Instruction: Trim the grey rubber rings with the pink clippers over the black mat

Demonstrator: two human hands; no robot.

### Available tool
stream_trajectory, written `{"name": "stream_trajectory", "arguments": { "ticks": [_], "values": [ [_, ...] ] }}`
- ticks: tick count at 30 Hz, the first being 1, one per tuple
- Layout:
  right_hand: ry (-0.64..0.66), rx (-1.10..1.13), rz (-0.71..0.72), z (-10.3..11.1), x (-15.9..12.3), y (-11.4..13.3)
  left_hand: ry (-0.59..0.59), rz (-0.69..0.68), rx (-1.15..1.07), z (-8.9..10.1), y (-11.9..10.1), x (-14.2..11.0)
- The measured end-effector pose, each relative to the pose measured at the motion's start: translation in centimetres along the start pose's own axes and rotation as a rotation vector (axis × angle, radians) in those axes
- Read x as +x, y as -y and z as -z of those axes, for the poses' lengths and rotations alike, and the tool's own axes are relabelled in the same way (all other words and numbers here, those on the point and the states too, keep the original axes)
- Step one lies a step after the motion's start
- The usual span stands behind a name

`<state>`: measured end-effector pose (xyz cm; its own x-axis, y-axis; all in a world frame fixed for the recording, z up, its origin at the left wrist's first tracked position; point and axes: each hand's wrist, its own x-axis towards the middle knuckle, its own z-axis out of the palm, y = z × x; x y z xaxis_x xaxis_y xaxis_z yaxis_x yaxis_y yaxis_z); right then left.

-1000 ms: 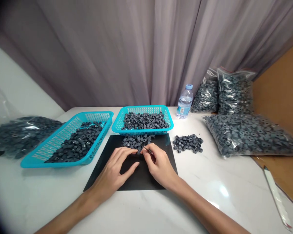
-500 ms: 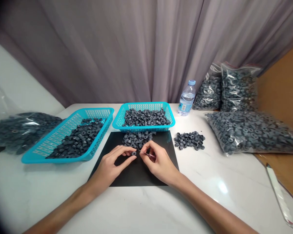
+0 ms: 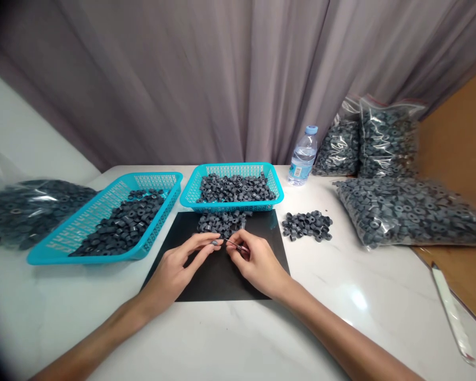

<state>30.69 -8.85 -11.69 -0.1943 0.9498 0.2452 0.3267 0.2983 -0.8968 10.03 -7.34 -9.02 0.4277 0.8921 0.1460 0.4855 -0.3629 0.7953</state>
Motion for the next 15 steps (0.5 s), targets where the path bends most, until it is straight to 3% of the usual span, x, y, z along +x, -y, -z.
{"name": "stream_trajectory", "arguments": {
  "ticks": [9,15],
  "values": [
    [-0.011,-0.011,0.011,-0.08,-0.02,-0.09,0.038,0.080,-0.208,0.44,-0.24,-0.04],
    [-0.013,-0.040,0.018,-0.04,-0.03,-0.06,0.076,0.042,-0.231,0.22,-0.03,0.23]
  ]
}}
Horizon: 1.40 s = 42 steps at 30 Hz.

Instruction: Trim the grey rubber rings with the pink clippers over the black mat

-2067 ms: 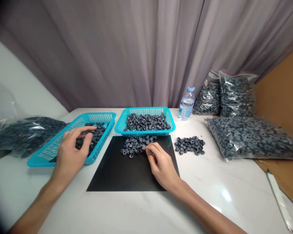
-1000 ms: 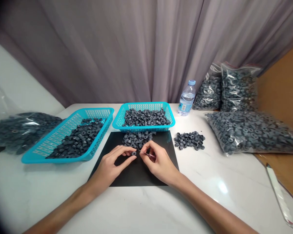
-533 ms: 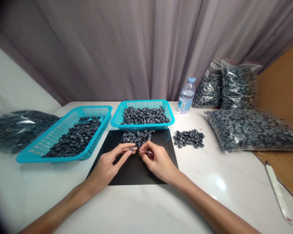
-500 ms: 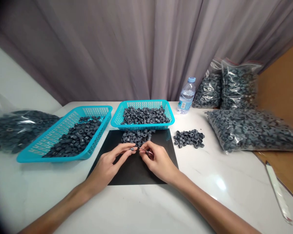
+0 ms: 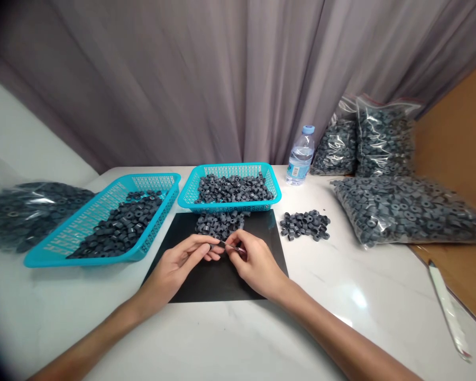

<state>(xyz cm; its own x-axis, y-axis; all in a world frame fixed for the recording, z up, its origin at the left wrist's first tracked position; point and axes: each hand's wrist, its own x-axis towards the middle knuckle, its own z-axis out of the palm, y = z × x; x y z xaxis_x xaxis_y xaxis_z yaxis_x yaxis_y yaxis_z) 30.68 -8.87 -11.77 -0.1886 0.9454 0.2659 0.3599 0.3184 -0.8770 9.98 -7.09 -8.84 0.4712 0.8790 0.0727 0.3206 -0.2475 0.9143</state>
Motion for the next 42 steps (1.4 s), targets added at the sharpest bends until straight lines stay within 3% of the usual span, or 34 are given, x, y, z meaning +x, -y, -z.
{"name": "stream_trajectory", "arguments": {
  "ticks": [11,25,29,32,34,37,39,42],
  "values": [
    [-0.010,0.011,0.022,-0.2,0.1,-0.1,0.020,0.082,-0.192,0.1,0.4,0.4],
    [-0.010,-0.003,0.014,-0.3,0.0,0.0,0.026,0.069,-0.203,-0.2,0.6,0.7],
    [-0.033,0.001,0.004,-0.2,-0.1,0.0,0.042,0.056,-0.137,0.1,0.7,0.5],
    [-0.041,-0.032,0.023,-0.3,-0.2,-0.1,-0.013,-0.008,0.117,0.7,0.0,0.2],
    [-0.039,-0.042,0.031,-0.4,-0.2,-0.2,-0.132,-0.129,0.401,1.8,-0.8,-0.1],
    [-0.039,-0.029,0.022,-0.4,-0.1,-0.2,-0.465,-0.278,0.795,5.1,-2.0,-0.4],
    [-0.033,-0.024,0.017,-0.5,-0.2,-0.1,-0.705,-0.144,0.996,8.4,-2.2,-0.6],
    [-0.018,-0.019,0.011,-0.5,-0.3,-0.1,-0.681,0.090,1.282,13.3,-1.3,-1.1]
  ]
}}
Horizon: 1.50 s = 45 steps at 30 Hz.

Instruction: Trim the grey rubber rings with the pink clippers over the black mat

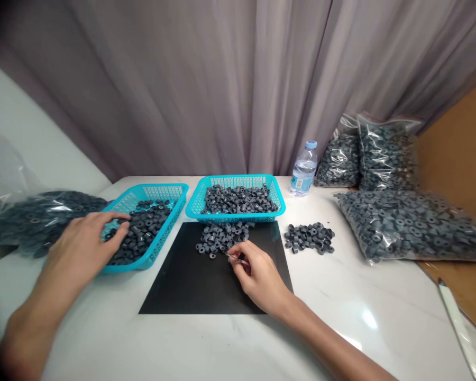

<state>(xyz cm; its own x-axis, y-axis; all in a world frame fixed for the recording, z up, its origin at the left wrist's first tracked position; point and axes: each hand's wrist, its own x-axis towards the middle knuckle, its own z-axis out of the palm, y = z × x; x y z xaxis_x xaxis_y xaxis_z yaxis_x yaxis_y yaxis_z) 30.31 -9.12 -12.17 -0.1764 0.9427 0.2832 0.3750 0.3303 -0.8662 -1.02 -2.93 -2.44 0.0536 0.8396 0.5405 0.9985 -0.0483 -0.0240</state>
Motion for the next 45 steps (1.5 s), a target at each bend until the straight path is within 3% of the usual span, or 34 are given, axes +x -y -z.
{"name": "stream_trajectory", "arguments": {
  "ticks": [2,4,6,9,11,14,17,24,35,40,45],
  "values": [
    [0.002,0.001,-0.005,0.0,-0.1,0.0,0.015,0.006,0.025,-0.4,2.0,0.6],
    [0.001,0.001,-0.009,-0.1,-0.2,0.0,-0.055,0.021,-0.007,-0.7,2.3,0.8],
    [0.004,0.012,-0.019,-0.1,-0.2,0.1,-0.159,-0.003,-0.078,-0.6,1.0,0.4],
    [0.018,0.061,-0.054,0.0,0.0,0.2,-0.275,-0.136,-0.258,-0.2,-2.9,-0.9],
    [0.030,0.102,-0.077,0.1,0.1,0.1,-0.232,-0.295,-0.390,-0.2,-5.6,-2.3],
    [0.038,0.170,-0.096,0.2,0.2,-0.3,0.003,-0.530,-0.456,-1.1,-9.0,-5.0],
    [0.067,0.284,-0.110,0.4,0.4,-0.4,0.138,-0.613,-0.507,-2.4,-11.1,-7.3],
    [0.118,0.472,-0.148,1.0,0.6,0.3,0.207,-0.431,-0.765,-3.2,-12.5,-7.7],
    [0.125,0.407,-0.138,1.1,0.4,-0.1,0.204,-0.473,-0.760,-2.6,-12.3,-7.4],
    [0.120,0.395,-0.127,1.1,0.4,0.1,0.321,-0.400,-0.882,-2.1,-12.5,-7.5],
    [0.068,0.376,-0.124,1.1,0.5,0.3,0.522,-0.150,-1.145,-2.7,-12.5,-7.4]
  ]
}}
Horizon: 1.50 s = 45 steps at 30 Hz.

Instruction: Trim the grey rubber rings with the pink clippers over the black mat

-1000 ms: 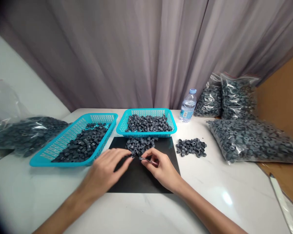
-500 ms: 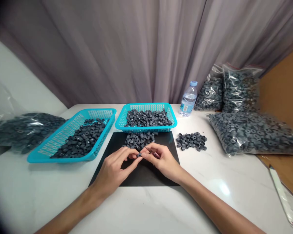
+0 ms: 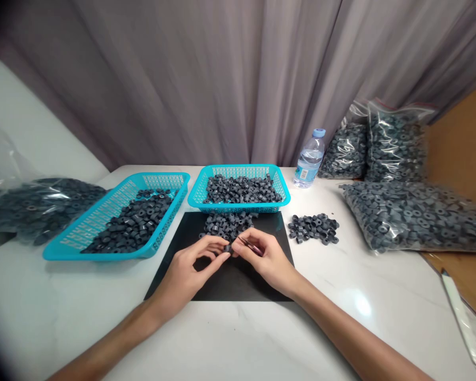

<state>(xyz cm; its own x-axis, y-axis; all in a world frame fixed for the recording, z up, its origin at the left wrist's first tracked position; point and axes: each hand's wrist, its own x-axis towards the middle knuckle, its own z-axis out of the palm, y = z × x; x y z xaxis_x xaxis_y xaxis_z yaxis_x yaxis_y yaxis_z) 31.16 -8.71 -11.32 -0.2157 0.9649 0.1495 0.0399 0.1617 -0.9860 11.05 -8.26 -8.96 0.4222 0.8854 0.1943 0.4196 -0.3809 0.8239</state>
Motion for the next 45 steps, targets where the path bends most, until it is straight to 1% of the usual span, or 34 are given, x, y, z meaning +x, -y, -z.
{"name": "stream_trajectory", "arguments": {
  "ticks": [4,6,9,12,14,16,20,25,34,36,42,45],
  "values": [
    [-0.079,-0.034,0.030,-0.1,0.2,-0.2,0.023,0.123,-0.297,-0.2,0.8,0.4],
    [-0.101,-0.044,0.035,-0.1,0.3,-0.5,0.038,0.161,-0.378,-0.2,0.9,0.4],
    [-0.156,-0.105,0.044,0.0,0.4,-1.1,0.053,0.198,-0.408,-0.2,0.9,0.4],
    [-0.305,-0.286,0.074,0.3,0.4,-1.5,0.054,0.213,-0.402,-0.2,1.0,0.4],
    [-0.355,-0.421,0.115,0.4,0.3,-1.5,0.064,0.218,-0.412,-0.2,1.2,0.5],
    [-0.341,-0.486,0.171,0.4,0.2,-1.4,0.078,0.231,-0.442,-0.2,1.2,0.6],
    [-0.280,-0.490,0.238,0.2,0.0,-1.1,0.093,0.264,-0.530,0.0,0.7,0.8],
    [-0.220,-0.507,0.212,-0.1,-0.2,-0.9,0.145,0.308,-0.590,0.4,-0.3,0.6],
    [-0.108,-0.642,0.238,0.1,0.0,-1.1,0.160,0.323,-0.608,0.9,-0.6,0.8],
    [-0.122,-0.609,0.252,0.1,0.0,-1.2,0.160,0.320,-0.603,1.0,-0.6,0.8],
    [-0.254,-0.482,0.290,-0.1,0.1,-0.9,0.147,0.341,-0.622,1.5,-0.7,0.8],
    [-0.294,-0.456,0.276,-0.2,0.0,-0.9,0.167,0.349,-0.647,1.6,-0.8,0.8]
  ]
}}
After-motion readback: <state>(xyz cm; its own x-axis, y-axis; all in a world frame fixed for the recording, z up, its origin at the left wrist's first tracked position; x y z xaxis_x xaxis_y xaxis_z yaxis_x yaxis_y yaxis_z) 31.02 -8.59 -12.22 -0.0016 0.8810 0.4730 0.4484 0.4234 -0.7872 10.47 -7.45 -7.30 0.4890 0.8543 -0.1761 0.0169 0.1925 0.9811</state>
